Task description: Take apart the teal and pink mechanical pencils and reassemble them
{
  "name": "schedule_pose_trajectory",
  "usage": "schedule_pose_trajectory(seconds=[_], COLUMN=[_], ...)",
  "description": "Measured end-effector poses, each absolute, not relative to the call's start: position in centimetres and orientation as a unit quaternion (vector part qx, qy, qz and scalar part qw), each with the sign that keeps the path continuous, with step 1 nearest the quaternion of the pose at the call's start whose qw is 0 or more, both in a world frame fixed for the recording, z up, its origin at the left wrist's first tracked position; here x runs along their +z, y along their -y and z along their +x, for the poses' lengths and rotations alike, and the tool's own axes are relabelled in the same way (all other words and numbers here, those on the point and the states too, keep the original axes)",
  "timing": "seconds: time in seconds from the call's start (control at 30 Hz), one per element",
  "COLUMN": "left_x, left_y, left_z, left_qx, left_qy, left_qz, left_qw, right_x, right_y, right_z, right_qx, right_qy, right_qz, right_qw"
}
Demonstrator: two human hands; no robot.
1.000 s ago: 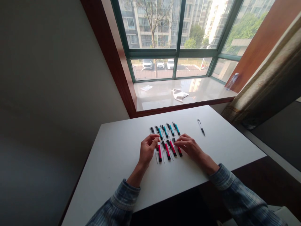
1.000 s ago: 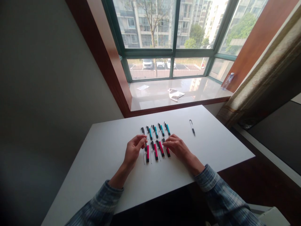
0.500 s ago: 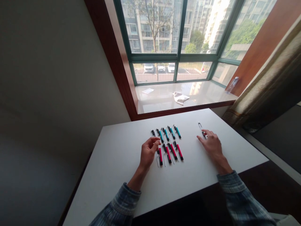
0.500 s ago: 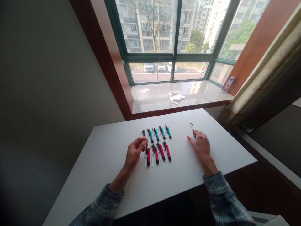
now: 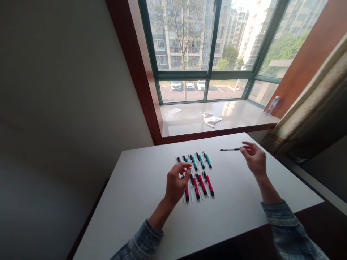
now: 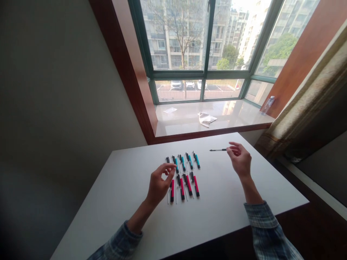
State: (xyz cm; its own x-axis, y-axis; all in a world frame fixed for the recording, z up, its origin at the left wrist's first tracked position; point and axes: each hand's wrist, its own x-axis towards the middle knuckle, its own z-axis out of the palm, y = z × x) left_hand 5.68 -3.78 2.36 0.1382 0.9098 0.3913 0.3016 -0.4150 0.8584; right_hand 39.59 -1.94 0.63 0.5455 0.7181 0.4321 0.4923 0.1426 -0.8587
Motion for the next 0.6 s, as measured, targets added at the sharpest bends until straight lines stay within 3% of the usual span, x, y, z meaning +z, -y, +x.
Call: schedule_pose_trajectory(seconds=[0.1, 0.3, 0.4, 0.6], left_x=[3.6, 3.6, 2.6, 2.1], left_y=[2.3, 0.3, 0.5, 0.8], left_z=[7.0, 8.2, 7.4, 6.8], left_qx=[0.491, 0.442, 0.426, 0.448], left_qy=[-0.409, -0.400, -0.420, -0.422], left_qz=[0.737, 0.793, 0.788, 0.742], left_qw=[0.222, 0.122, 0.149, 0.265], right_x=[3.5, 4.3, 2.3, -0.3], right_y=[-0.4, -2.7, -2.9, -3.4], right_z=[35.9, 27.2, 25.2, 26.0], right_qx=[0.194, 0.444, 0.524, 0.544], right_qy=[0.491, 0.552, 0.527, 0.531], right_qz=[-0.540, -0.369, -0.353, -0.338], right_qw=[0.655, 0.602, 0.568, 0.554])
